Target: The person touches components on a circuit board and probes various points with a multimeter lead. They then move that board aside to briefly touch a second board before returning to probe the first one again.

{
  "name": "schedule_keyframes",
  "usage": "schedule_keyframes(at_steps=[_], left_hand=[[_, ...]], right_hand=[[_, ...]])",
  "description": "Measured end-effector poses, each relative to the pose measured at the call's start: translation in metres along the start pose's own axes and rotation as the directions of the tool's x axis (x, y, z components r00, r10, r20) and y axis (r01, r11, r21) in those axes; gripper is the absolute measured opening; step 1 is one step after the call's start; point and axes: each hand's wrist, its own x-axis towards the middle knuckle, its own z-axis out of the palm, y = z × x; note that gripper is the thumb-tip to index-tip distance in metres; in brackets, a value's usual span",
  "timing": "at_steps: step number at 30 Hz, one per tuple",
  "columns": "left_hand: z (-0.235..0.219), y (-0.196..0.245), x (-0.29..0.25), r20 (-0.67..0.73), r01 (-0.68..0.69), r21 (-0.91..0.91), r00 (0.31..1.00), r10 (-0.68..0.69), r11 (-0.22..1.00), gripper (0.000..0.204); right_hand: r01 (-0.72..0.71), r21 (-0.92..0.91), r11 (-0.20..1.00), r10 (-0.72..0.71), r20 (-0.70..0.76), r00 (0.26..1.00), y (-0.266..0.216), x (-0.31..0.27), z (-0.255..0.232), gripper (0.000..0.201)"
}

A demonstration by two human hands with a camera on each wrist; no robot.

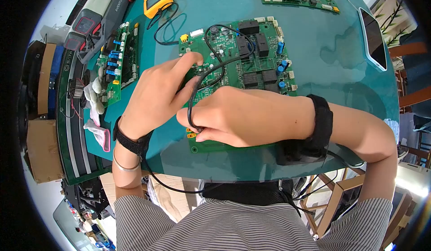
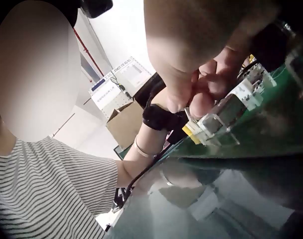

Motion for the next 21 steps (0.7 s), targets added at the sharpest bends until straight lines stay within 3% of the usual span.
schedule_keyframes(at_steps=[6,9,12,14,21], left_hand=[[-0.002,0.002,0.001,0.013,0.012,-0.009,1.000,-0.012,1.000,0.030],[-0.002,0.001,0.001,0.011,0.010,-0.018,1.000,-0.010,1.000,0.031],[-0.002,0.001,0.001,0.012,0.013,-0.034,1.000,-0.012,0.999,0.031],[-0.002,0.001,0.000,0.016,0.017,-0.046,1.000,-0.016,0.999,0.031],[-0.001,0.000,0.000,0.007,-0.006,-0.023,1.000,0.006,1.000,0.032]], right_hand=[[0.086,-0.046,0.995,-0.089,-0.086,0.992,0.001,-0.002,0.003,0.017],[0.080,0.058,0.995,-0.078,-0.050,0.996,0.001,-0.001,-0.001,0.016],[0.009,0.116,0.993,-0.003,-0.054,0.999,-0.008,0.000,-0.010,0.016],[-0.144,0.001,0.990,0.144,0.036,0.989,-0.016,0.001,-0.020,0.017],[-0.084,0.067,0.994,0.079,0.083,0.993,-0.008,-0.004,-0.021,0.017]])
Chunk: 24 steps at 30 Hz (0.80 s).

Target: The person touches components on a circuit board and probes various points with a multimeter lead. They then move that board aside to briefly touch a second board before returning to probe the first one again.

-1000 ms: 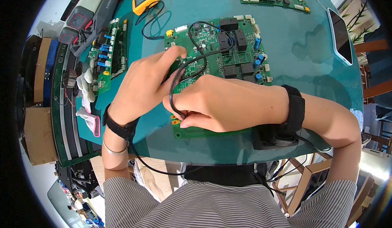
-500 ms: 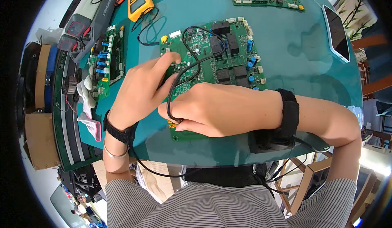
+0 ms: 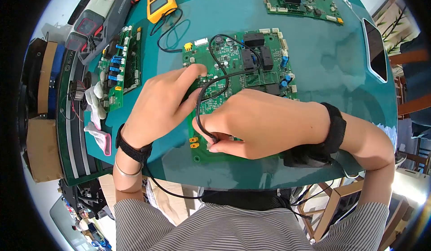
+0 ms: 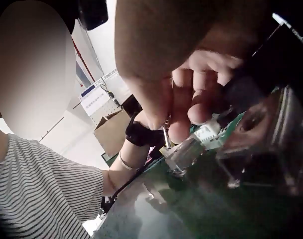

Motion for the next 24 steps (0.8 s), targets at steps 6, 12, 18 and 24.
schedule_keyframes(at_steps=[6,12,18,24], left_hand=[[0.000,0.000,-0.001,-0.005,0.004,-0.015,1.000,-0.004,1.000,0.034],[0.001,-0.001,-0.001,-0.016,0.006,-0.023,1.000,-0.006,1.000,0.036],[0.000,0.000,-0.002,-0.012,0.005,-0.007,1.000,-0.005,1.000,0.035],[0.001,-0.001,-0.001,-0.007,0.006,-0.037,1.000,-0.006,0.999,0.034]], right_hand=[[-0.183,0.073,0.980,0.181,0.038,0.983,-0.002,0.002,-0.003,0.020],[-0.179,0.074,0.981,0.180,-0.008,0.984,-0.002,0.001,-0.002,0.018],[-0.202,0.190,0.961,0.199,0.031,0.979,-0.004,0.002,-0.008,0.019],[-0.184,0.230,0.956,0.186,0.012,0.982,-0.007,0.002,-0.011,0.016]])
